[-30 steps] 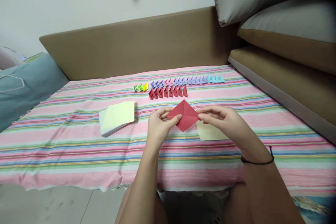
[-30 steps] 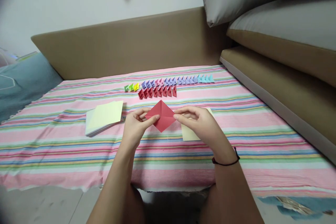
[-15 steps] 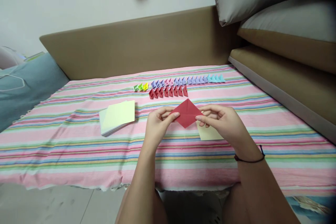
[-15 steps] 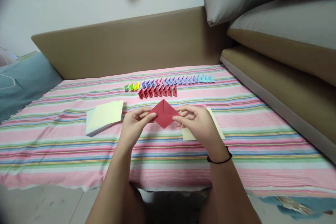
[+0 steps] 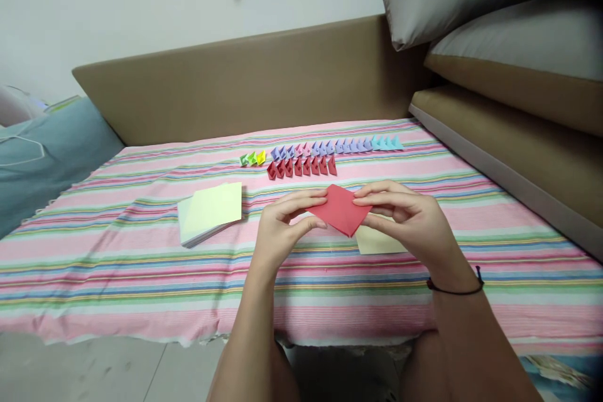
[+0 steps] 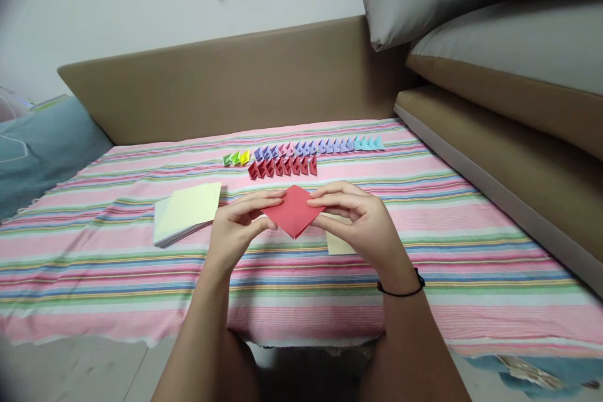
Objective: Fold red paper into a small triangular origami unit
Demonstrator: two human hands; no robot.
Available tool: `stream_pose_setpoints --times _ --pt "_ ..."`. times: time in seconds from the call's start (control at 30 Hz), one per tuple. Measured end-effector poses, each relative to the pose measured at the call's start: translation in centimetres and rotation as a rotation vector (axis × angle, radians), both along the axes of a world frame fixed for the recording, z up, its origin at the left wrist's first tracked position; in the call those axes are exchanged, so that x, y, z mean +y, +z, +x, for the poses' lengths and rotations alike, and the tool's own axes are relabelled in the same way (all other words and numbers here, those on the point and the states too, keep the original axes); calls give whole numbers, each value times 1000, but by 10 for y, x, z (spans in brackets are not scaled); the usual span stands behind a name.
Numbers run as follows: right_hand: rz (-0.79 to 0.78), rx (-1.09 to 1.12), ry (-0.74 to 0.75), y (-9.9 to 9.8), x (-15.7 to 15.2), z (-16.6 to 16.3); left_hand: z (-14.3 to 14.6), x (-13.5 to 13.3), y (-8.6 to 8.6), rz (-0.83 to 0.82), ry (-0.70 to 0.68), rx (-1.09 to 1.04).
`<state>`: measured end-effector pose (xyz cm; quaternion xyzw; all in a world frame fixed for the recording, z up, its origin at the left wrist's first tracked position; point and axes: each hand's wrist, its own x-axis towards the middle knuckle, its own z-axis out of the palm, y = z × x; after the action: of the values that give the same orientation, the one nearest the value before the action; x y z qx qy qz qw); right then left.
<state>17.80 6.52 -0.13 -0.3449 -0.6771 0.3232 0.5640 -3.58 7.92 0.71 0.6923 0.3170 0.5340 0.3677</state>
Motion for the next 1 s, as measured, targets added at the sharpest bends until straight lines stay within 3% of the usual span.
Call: stream_pose_setpoints --times 0.2,1.0 --pt "39 -42 29 4 -3 7 -4 -1 0 18 -71 33" --pt "-11 -52 57 6 -4 3 1 -5 4 106 -4 73"
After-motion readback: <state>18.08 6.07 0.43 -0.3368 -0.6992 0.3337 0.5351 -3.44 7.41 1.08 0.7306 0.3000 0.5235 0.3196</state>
